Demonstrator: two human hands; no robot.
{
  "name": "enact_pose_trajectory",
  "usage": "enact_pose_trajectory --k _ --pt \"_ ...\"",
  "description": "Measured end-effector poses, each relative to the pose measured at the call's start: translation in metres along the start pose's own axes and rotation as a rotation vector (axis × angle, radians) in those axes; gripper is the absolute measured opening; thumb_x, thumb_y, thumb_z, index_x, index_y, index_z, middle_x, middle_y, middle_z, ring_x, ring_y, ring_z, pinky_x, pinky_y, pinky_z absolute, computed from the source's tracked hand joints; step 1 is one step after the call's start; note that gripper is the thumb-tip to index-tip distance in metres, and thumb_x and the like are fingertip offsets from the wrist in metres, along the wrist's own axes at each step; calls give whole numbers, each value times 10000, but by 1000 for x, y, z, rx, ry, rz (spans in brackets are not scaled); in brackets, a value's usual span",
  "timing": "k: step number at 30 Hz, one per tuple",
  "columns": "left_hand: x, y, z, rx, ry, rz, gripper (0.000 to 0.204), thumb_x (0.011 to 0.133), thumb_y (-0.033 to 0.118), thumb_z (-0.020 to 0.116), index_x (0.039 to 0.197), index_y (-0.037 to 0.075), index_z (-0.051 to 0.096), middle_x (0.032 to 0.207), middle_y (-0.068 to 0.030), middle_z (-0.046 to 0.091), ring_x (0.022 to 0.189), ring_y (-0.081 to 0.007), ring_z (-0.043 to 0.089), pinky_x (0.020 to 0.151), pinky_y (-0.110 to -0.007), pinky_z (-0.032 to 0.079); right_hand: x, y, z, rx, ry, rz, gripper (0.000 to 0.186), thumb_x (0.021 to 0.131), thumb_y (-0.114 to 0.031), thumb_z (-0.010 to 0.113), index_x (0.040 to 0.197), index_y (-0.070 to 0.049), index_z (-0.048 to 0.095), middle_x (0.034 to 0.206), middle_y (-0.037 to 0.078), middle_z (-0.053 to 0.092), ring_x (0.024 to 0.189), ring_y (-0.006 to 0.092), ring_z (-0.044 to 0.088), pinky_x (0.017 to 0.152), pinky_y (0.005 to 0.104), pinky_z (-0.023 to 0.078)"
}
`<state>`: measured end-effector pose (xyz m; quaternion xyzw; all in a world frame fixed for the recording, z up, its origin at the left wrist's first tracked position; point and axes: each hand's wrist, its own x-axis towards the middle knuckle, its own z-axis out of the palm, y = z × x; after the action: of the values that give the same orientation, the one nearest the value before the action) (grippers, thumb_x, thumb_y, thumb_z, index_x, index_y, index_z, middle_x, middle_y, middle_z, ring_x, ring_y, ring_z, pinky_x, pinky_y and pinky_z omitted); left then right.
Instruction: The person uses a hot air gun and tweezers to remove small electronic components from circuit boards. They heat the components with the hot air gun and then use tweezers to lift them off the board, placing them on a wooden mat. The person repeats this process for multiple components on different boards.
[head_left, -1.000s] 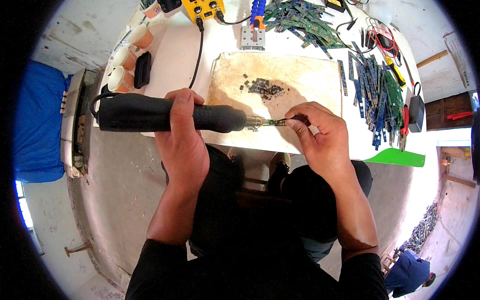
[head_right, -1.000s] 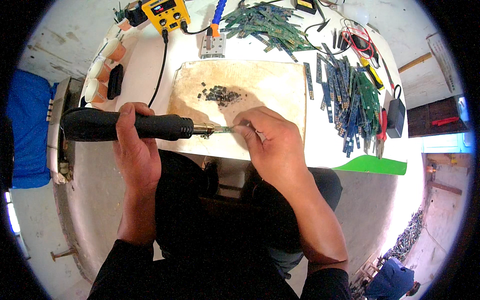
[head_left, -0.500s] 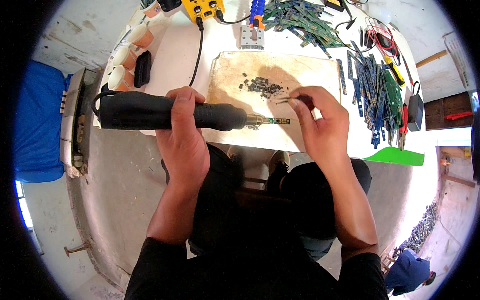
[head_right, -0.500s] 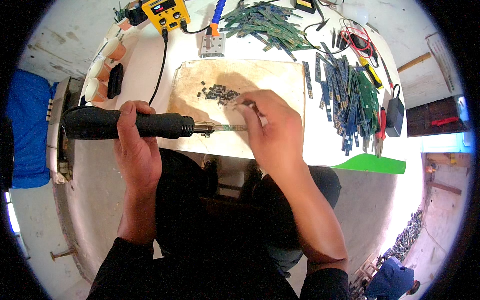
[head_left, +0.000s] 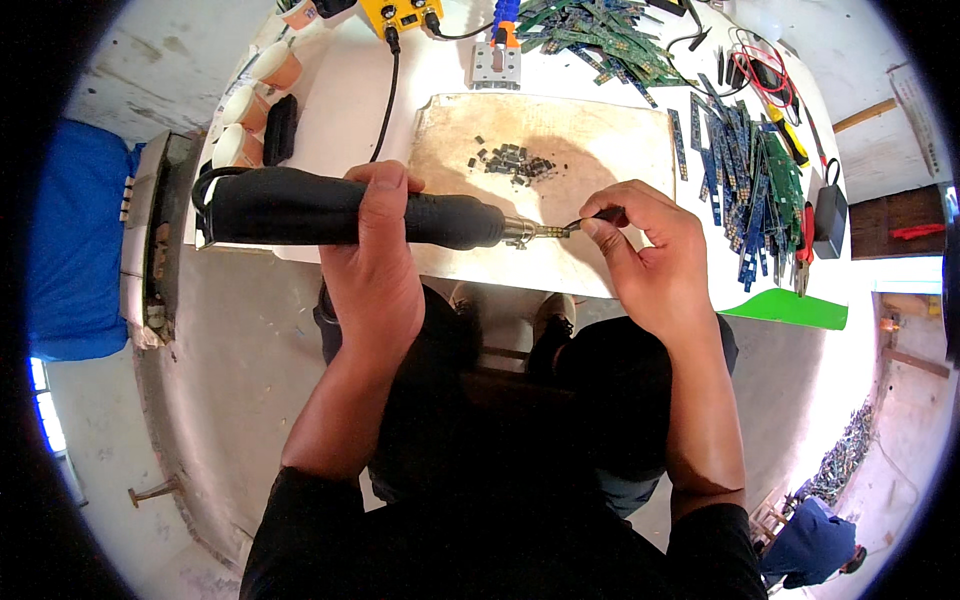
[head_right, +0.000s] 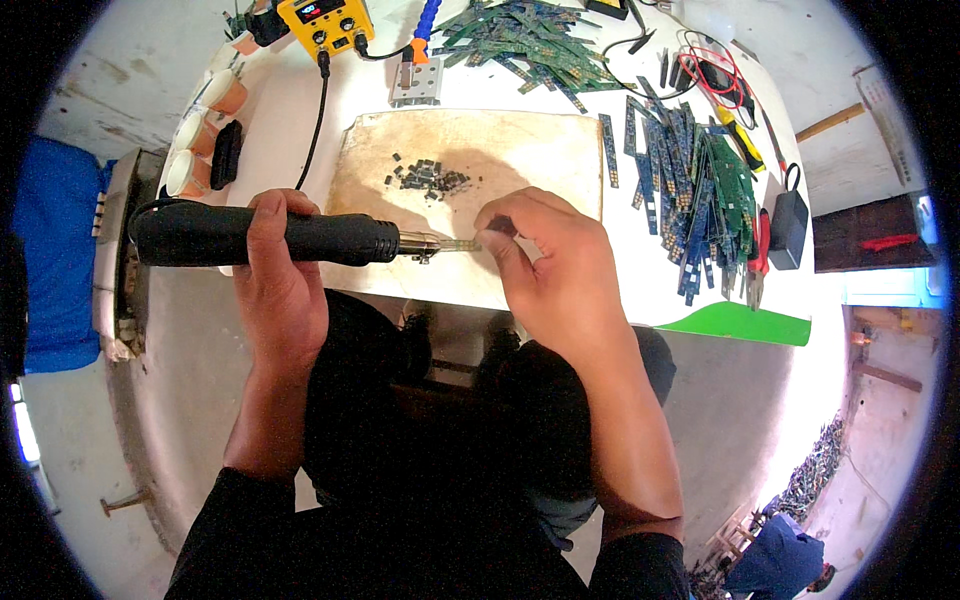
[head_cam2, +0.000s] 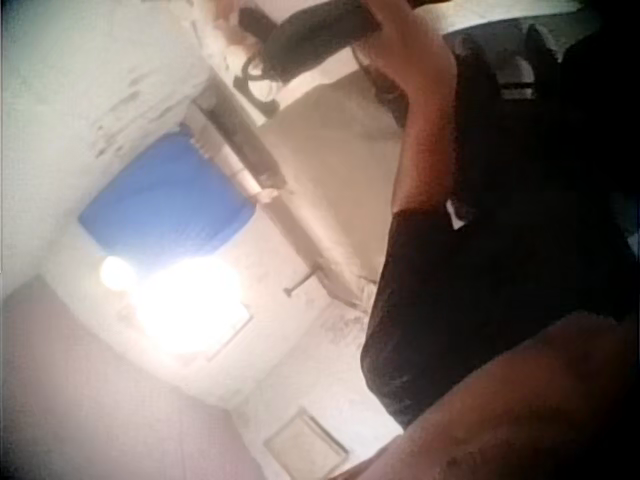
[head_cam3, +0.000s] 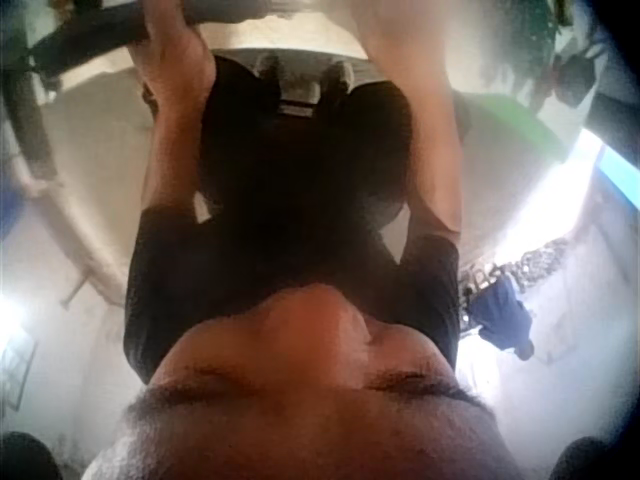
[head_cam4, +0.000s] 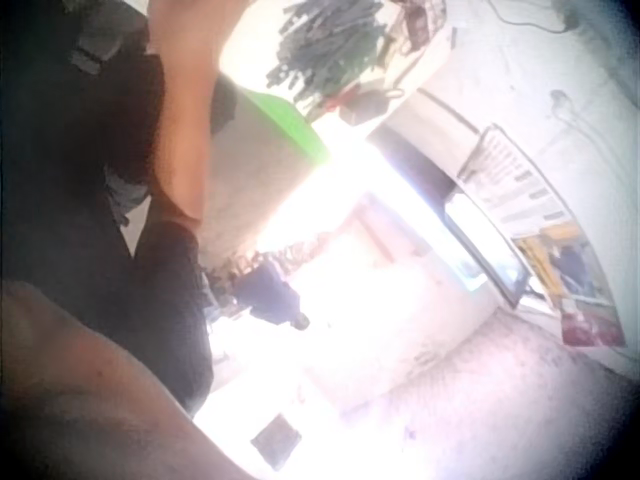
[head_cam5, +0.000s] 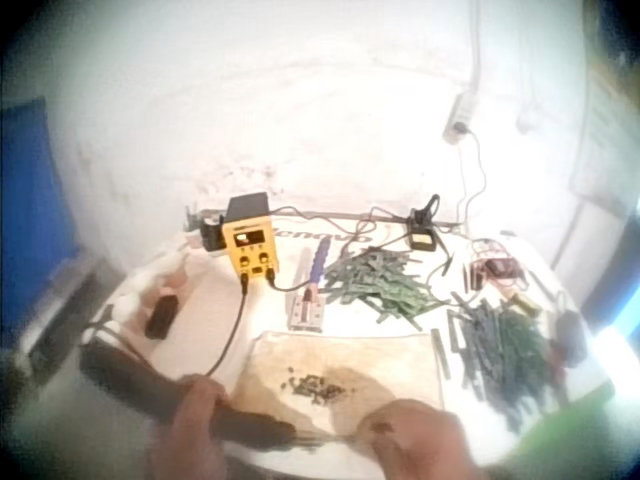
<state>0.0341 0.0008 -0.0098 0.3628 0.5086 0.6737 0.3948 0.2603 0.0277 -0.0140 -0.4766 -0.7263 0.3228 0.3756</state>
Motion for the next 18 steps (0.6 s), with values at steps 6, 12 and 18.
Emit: enact_pose_trajectory --k 6,12,18 --pt "0 0 1 14 -9 16 213 993 261 567 994 49 577 944 -51 557 942 -140 505 939 -294 400 0 1 1 37 -9 -9 138 831 56 671 955 -4 662 901 140 679 837 282 696 747 318 525" --pt "-1 2 1 54 -5 -17 211 986 255 570 1002 45 571 950 -60 554 948 -147 509 947 -295 401 0 3 -1 52 -16 23 128 836 51 672 952 -3 664 899 140 679 830 285 693 748 323 527" --pt "0 0 0 21 -12 -16 212 985 260 572 1000 48 565 954 -59 554 955 -148 512 960 -299 399 0 1 0 39 -15 11 128 835 56 672 949 -1 664 881 137 674 828 282 689 747 325 528"
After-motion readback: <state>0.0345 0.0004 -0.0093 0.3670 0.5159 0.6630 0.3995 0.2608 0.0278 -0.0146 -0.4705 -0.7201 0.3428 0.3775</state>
